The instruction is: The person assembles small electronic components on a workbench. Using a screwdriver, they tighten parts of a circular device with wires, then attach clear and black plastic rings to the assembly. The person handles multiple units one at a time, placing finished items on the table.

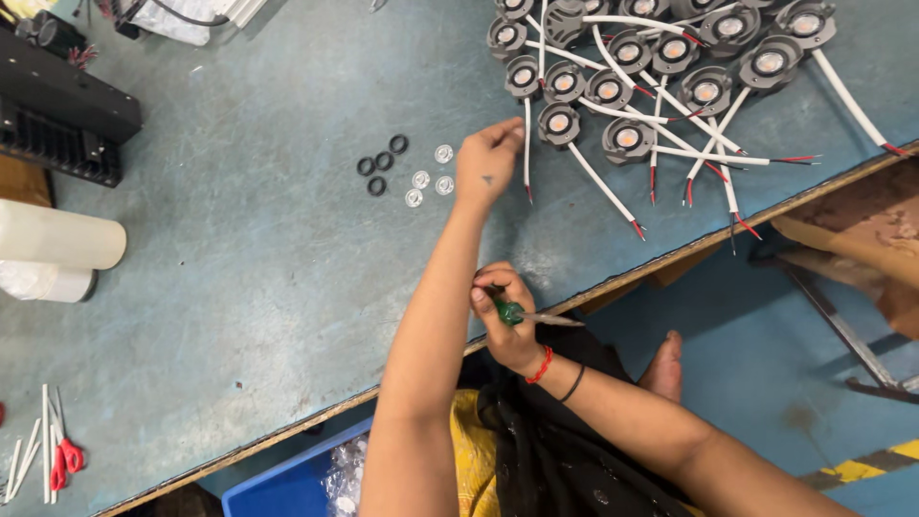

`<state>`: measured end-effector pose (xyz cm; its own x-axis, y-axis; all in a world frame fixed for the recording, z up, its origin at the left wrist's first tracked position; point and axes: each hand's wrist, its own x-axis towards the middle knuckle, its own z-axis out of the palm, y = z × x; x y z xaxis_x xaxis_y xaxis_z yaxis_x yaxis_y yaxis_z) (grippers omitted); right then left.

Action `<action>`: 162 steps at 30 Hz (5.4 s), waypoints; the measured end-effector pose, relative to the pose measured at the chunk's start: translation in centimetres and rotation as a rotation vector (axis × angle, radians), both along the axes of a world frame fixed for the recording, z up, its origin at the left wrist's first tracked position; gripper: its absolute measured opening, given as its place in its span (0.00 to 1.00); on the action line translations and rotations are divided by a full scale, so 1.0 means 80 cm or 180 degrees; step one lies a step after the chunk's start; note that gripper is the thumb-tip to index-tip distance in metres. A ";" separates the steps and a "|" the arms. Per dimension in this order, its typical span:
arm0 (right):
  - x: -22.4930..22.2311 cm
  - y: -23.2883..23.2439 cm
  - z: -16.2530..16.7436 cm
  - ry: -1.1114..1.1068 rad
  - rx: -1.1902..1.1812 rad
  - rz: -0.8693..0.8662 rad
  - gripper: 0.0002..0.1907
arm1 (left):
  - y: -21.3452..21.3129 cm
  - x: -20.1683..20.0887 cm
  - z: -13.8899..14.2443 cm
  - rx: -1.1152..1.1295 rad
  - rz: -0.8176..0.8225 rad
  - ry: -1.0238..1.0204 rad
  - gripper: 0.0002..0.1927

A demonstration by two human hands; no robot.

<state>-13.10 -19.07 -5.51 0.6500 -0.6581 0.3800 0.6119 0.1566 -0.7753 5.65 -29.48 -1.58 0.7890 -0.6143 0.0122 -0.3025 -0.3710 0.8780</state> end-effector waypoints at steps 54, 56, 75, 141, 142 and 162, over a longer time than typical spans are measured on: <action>-0.033 -0.041 0.018 0.2529 -0.2849 -0.0043 0.19 | 0.487 -0.124 0.016 0.0874 0.2006 -0.2255 0.23; -0.034 -0.052 0.012 0.2365 -0.2940 -0.0117 0.18 | 0.488 -0.123 0.015 0.0869 0.2002 -0.2256 0.23; -0.052 -0.129 -0.018 0.2097 -0.3097 0.0068 0.13 | 0.479 -0.120 0.012 0.0837 0.2039 -0.2307 0.20; -0.059 -0.173 0.003 0.0312 -0.0206 -0.1435 0.25 | -0.011 0.017 0.055 0.0117 -0.0269 -0.1442 0.32; -0.059 -0.175 0.002 0.0306 -0.0354 -0.1447 0.25 | -0.027 0.030 0.050 0.0258 -0.0186 -0.1481 0.31; -0.057 -0.191 0.004 0.0271 -0.0579 -0.1657 0.24 | -0.081 0.095 0.044 0.1421 0.0369 -0.1606 0.25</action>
<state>-17.64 -34.35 -5.20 0.2898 -0.8293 0.4778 0.5068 -0.2905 -0.8116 13.22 -35.95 1.96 0.8142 -0.5578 0.1609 -0.5710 -0.7196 0.3952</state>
